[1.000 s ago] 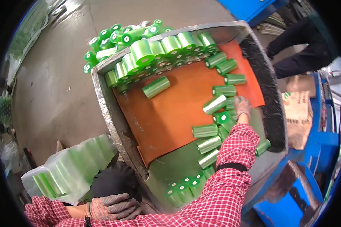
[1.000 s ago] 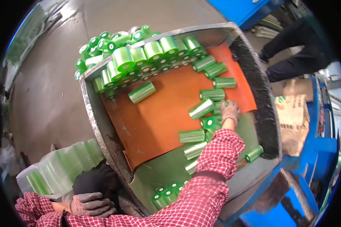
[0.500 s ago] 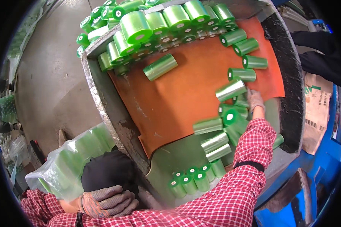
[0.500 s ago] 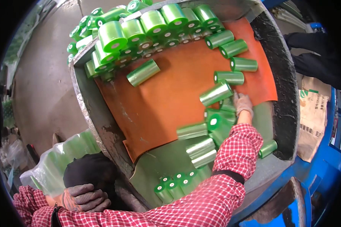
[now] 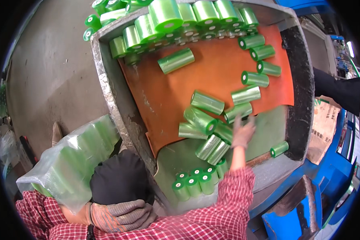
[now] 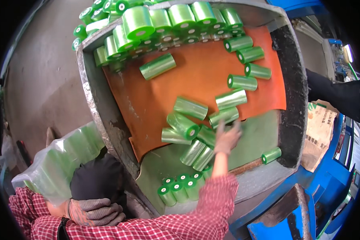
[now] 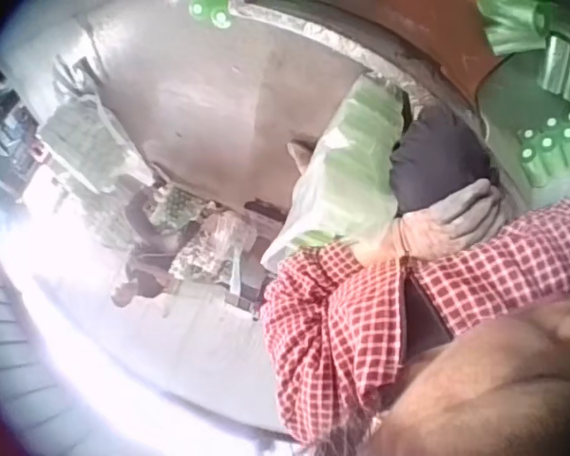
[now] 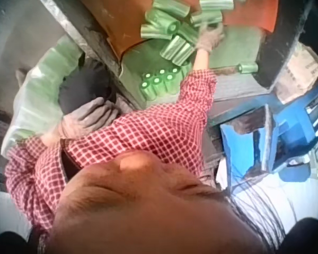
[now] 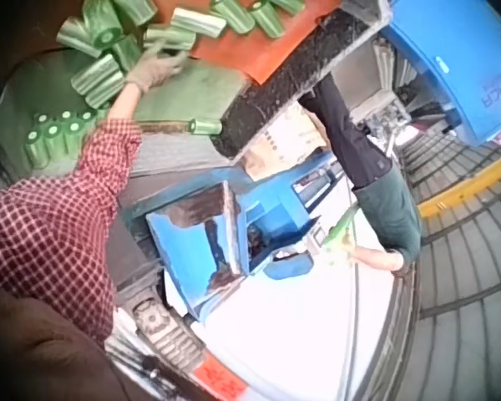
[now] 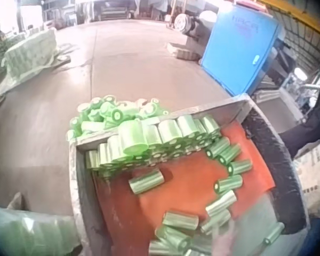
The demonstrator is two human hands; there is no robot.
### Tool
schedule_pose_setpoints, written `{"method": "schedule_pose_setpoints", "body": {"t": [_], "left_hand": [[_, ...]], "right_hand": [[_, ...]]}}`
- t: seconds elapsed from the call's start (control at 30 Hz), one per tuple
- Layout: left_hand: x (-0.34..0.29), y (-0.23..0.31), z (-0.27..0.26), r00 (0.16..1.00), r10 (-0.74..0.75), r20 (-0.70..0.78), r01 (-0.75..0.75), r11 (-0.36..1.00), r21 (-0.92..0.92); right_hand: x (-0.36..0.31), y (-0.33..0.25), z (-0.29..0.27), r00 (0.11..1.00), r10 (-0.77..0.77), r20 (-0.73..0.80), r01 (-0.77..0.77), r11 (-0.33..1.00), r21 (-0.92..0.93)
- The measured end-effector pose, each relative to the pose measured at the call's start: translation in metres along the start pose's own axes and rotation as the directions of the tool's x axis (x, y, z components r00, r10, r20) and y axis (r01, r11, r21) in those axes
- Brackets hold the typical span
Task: Packing green plastic film rolls into a transparent plastic bag in a manufacturing facility.
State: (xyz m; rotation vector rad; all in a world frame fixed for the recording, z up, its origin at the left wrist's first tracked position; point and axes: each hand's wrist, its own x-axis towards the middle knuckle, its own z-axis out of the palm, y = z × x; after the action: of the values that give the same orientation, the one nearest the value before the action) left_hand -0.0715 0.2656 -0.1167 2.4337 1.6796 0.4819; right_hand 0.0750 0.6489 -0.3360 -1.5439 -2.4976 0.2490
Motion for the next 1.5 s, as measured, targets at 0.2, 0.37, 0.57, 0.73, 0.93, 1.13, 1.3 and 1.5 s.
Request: {"method": "schedule_pose_setpoints", "body": {"t": [0.2, 0.37, 0.57, 0.73, 0.93, 1.13, 1.3, 1.5], "left_hand": [[0.014, -0.003, 0.000, 0.998, 0.065, -0.021, -0.064, 0.996, 0.061], [0.018, 0.003, -0.004, 1.000, 0.001, 0.020, -0.002, 1.000, 0.025], [0.011, -0.001, 0.000, 0.996, 0.070, 0.054, -0.073, 0.996, 0.046], [0.017, 0.000, -0.008, 0.995, 0.094, 0.015, -0.094, 0.995, 0.029], [0.014, -0.001, -0.002, 1.000, 0.006, 0.005, -0.006, 0.999, 0.034], [0.010, -0.005, -0.001, 0.998, 0.041, 0.048, -0.042, 0.999, 0.020], [0.016, -0.008, 0.003, 0.998, 0.043, -0.033, -0.041, 0.996, 0.073], [0.001, -0.012, 0.008, 0.997, 0.050, -0.052, -0.044, 0.992, 0.120]], "right_hand": [[0.039, 0.031, 0.093, 0.949, 0.313, 0.031, -0.230, 0.623, 0.747], [-0.049, -0.074, 0.030, 0.858, 0.106, 0.503, -0.452, 0.621, 0.641], [-0.105, -0.052, -0.014, 0.833, -0.425, 0.354, 0.174, 0.809, 0.562], [-0.019, 0.038, 0.022, 0.935, 0.138, 0.327, -0.283, 0.847, 0.451], [-0.102, -0.050, -0.006, 0.970, -0.110, 0.218, 0.017, 0.921, 0.389], [-0.021, -0.061, -0.010, 0.863, -0.217, 0.456, -0.159, 0.740, 0.654], [0.193, -0.017, 0.068, 0.725, 0.579, 0.373, -0.686, 0.561, 0.462], [0.164, -0.059, 0.094, 0.694, 0.603, 0.394, -0.720, 0.555, 0.418]]}}
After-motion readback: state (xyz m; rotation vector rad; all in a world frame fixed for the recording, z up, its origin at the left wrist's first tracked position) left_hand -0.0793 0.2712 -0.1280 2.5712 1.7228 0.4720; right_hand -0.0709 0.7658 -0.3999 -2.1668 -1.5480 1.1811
